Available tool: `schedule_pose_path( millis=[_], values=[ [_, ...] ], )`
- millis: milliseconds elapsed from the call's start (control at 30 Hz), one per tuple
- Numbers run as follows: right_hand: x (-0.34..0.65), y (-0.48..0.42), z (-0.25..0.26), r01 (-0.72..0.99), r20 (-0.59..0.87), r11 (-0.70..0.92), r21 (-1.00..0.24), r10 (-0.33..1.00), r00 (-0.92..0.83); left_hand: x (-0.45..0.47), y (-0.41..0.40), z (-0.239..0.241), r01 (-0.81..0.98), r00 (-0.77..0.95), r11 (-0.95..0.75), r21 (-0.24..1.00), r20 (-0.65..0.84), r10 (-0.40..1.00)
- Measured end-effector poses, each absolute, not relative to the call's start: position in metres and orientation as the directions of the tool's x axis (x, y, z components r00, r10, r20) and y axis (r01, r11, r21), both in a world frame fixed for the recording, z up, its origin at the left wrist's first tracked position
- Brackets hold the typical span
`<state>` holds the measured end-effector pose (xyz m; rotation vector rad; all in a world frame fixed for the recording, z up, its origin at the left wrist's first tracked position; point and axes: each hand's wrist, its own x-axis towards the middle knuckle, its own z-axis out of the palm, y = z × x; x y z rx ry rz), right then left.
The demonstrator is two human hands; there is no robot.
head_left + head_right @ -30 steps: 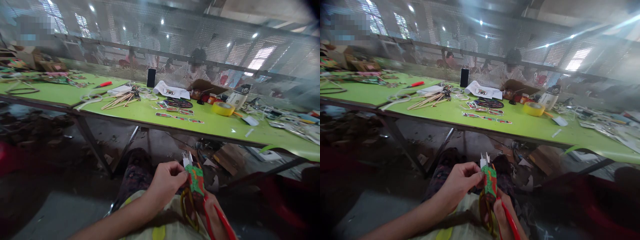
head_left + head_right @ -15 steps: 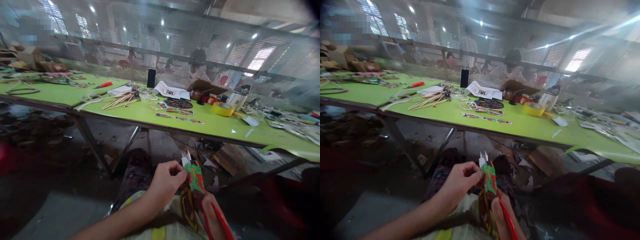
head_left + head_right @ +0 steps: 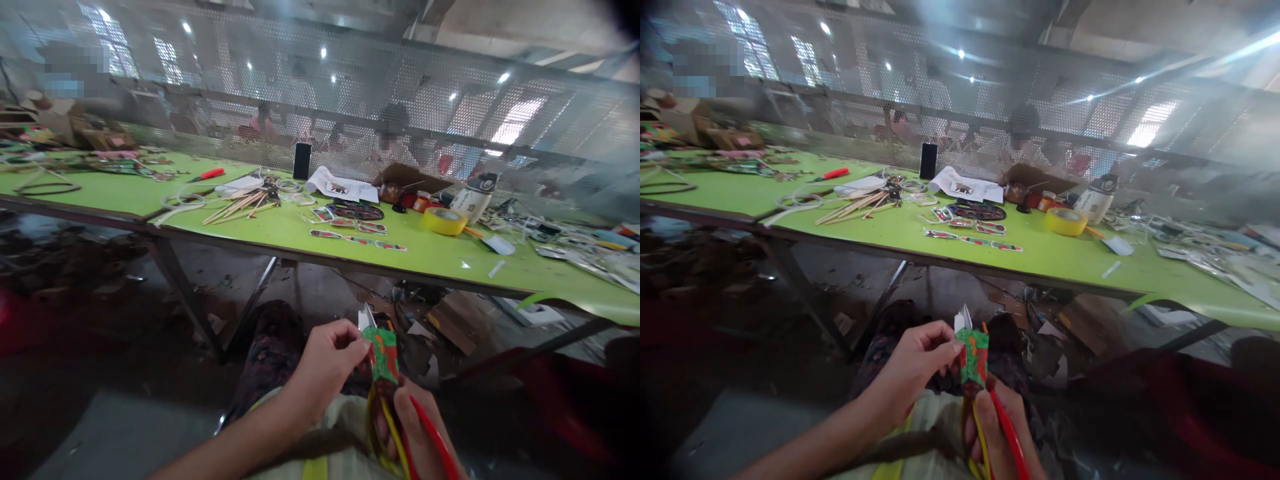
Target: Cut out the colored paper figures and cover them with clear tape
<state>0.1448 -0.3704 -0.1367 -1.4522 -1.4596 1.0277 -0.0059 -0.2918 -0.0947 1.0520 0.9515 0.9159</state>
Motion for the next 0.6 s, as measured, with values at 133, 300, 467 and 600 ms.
schedule_pose_path(
  millis=[133,300,467,600],
  values=[
    [0.142,-0.365,-0.149,0.272,-0.044,-0.031,-0.962,0.998,-0.042,-0.017,-0.286,-0.094,-0.193,0.358,0.241,0.951,-0.16,0.92],
    [0.147,-0.355,-0.155,0.148,-0.084,-0.096,-0.984,0.993,0.089,-0.037,-0.276,-0.095,-0.214,0.357,0.218,0.952,-0.131,0.925],
    [0.154,-0.345,-0.132,-0.079,-0.06,-0.057,-0.995,0.997,0.041,-0.042,-0.272,-0.098,-0.118,0.408,0.189,0.975,-0.126,0.904],
    [0.144,-0.331,-0.113,-0.168,-0.012,-0.003,-0.986,0.999,0.053,-0.037,-0.27,-0.101,-0.071,0.503,0.233,0.97,-0.167,0.848]
  ],
)
